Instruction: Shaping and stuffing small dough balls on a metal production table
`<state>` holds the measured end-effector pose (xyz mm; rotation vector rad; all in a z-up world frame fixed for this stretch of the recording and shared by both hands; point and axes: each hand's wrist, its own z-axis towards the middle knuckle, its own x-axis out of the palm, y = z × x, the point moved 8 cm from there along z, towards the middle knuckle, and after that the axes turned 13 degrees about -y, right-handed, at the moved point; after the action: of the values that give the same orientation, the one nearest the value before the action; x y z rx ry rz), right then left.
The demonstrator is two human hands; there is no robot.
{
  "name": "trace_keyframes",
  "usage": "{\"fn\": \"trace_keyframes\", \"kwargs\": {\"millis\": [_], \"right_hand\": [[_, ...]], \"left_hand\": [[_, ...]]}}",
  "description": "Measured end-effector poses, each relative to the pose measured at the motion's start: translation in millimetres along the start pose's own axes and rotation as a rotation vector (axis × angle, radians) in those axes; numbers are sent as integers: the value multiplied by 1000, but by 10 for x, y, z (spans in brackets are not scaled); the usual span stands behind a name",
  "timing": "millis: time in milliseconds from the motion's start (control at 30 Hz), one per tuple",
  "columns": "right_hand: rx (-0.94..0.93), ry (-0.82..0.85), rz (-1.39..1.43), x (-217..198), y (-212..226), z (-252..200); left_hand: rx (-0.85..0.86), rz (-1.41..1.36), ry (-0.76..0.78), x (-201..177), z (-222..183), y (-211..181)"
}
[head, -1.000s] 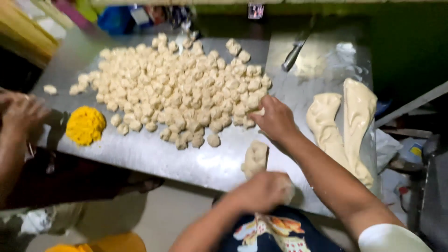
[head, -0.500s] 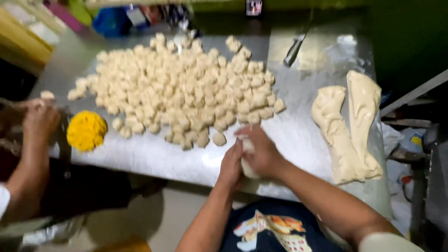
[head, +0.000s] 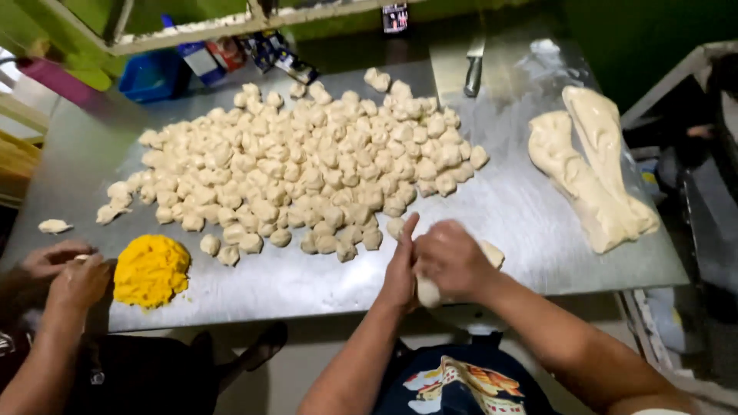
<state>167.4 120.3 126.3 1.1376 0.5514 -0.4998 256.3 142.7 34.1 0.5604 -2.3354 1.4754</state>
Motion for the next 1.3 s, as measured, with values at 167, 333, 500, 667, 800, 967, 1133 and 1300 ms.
{"fn": "trace_keyframes", "kwargs": {"millis": [167,333,500,667,800,967,1133,1300], "right_hand": [[27,-664,129,-101,-704,47],[-261,-484,68,-78,-87,-26],[-364,-592,-209,-165,-421,401],[-148,-248,85,-733,106,534],[-319,87,191,-216,-232,304],[-304,-434,514,-213,-1367,577],[-503,-612,466,-1349,-635,296],[-457,-610,305,-1150,-987,526]], "left_hand": [[190,241,176,-184,444,629],[246,298,166,-103,281,-128],[442,750,287,227,-62,-189],[299,430,108,339,91,-48],[88,21,-230,556,39,-140],[107,306,-301,204,657,475],[131,113,-463,592,338,41],[1232,1605,56,534,166,-136]]}}
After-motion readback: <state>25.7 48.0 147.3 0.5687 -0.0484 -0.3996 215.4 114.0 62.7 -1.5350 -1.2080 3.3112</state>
